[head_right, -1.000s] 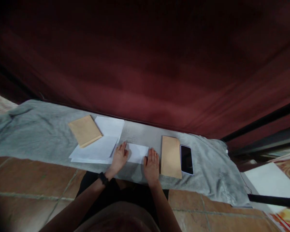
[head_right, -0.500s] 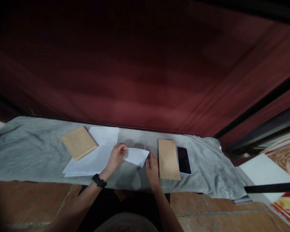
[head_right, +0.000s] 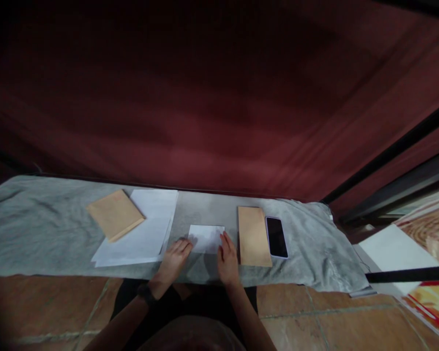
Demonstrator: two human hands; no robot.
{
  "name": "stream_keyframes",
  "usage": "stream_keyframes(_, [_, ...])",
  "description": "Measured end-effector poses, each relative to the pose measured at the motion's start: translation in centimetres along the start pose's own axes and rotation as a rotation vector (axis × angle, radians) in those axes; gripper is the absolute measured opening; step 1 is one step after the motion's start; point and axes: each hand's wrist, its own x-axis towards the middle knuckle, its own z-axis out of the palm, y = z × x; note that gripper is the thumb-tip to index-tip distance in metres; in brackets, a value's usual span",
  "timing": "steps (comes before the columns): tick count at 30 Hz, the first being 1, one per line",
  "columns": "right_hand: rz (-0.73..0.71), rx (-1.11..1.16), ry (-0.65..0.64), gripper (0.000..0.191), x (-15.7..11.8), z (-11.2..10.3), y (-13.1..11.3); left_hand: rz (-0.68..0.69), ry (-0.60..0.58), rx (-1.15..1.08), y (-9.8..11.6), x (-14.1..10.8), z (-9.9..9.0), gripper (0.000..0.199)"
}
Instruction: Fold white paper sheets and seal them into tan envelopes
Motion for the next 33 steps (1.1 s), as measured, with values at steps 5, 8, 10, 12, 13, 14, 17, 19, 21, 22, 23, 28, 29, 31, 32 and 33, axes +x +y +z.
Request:
stream_keyframes(5, [-0.174, -0.210, -0.144, 0.048, 0.2, 1.7, -1.3, -0.069, 0.030, 0.003, 0.5, 0.3, -0.4, 0.047])
stream_keyframes(8, [-0.167, -0.265, -0.162, 0.049, 0.9, 2.6, -2.0, -0.095, 0.060, -0.042, 1.8, 1.4, 0.0, 0.054])
stream_keyframes(10, [-0.158, -0.281, -0.169, 0.050, 1.5, 3.2, -2.3, -0.081, 0.047, -0.038, 2.9, 2.2, 1.0, 0.059])
stream_keyframes(12, [-0.161, -0.316, -0.177, 0.050, 1.9, 3.7, -2.5, -0.076, 0.021, -0.002, 3.6, 3.0, 2.1, 0.061])
stream_keyframes(13, [-0.168, -0.345, -0.181, 0.050, 2.1, 3.9, -2.4, -0.075, 0.011, 0.019, 3.8, 3.2, 2.7, 0.061])
stream_keyframes(14, [-0.178, -0.378, -0.185, 0.049, 2.2, 4.0, -2.3, -0.074, 0.003, 0.038, 3.9, 3.4, 3.2, 0.061])
stream_keyframes(17, [-0.206, -0.468, -0.169, 0.050, 2.0, 3.9, -1.6, -0.083, 0.010, 0.076, 3.8, 3.5, 3.8, 0.060])
stream_keyframes(19, [-0.219, -0.508, -0.139, 0.052, 1.8, 3.6, -1.0, -0.109, 0.023, 0.088, 3.7, 3.3, 3.8, 0.060])
stream_keyframes(21, [-0.226, -0.540, -0.113, 0.054, 1.7, 3.4, -0.7, -0.148, 0.028, 0.095, 3.7, 3.2, 3.5, 0.059])
stream_keyframes(22, [-0.225, -0.555, -0.104, 0.055, 1.7, 3.4, -0.6, -0.168, 0.026, 0.099, 3.6, 3.2, 3.4, 0.059])
stream_keyframes(23, [-0.221, -0.570, -0.096, 0.055, 1.7, 3.3, -0.6, -0.187, 0.022, 0.102, 3.6, 3.2, 3.3, 0.058])
stream_keyframes(28, [-0.181, -0.620, -0.054, 0.057, 1.9, 3.1, -0.4, -0.266, -0.001, 0.106, 3.2, 3.2, 3.3, 0.058])
stream_keyframes(29, [-0.172, -0.625, -0.043, 0.058, 1.9, 3.0, -0.2, -0.277, -0.003, 0.101, 3.2, 3.2, 3.3, 0.058])
stream_keyframes(31, [-0.153, -0.626, -0.024, 0.058, 1.8, 2.8, 0.0, -0.295, 0.001, 0.090, 3.0, 3.1, 3.3, 0.059])
stream_keyframes(32, [-0.144, -0.622, -0.019, 0.059, 1.7, 2.7, 0.2, -0.305, 0.006, 0.086, 3.0, 3.1, 3.3, 0.059])
stream_keyframes(33, [-0.135, -0.617, -0.019, 0.059, 1.6, 2.6, 0.3, -0.318, 0.010, 0.083, 3.0, 3.0, 3.2, 0.059])
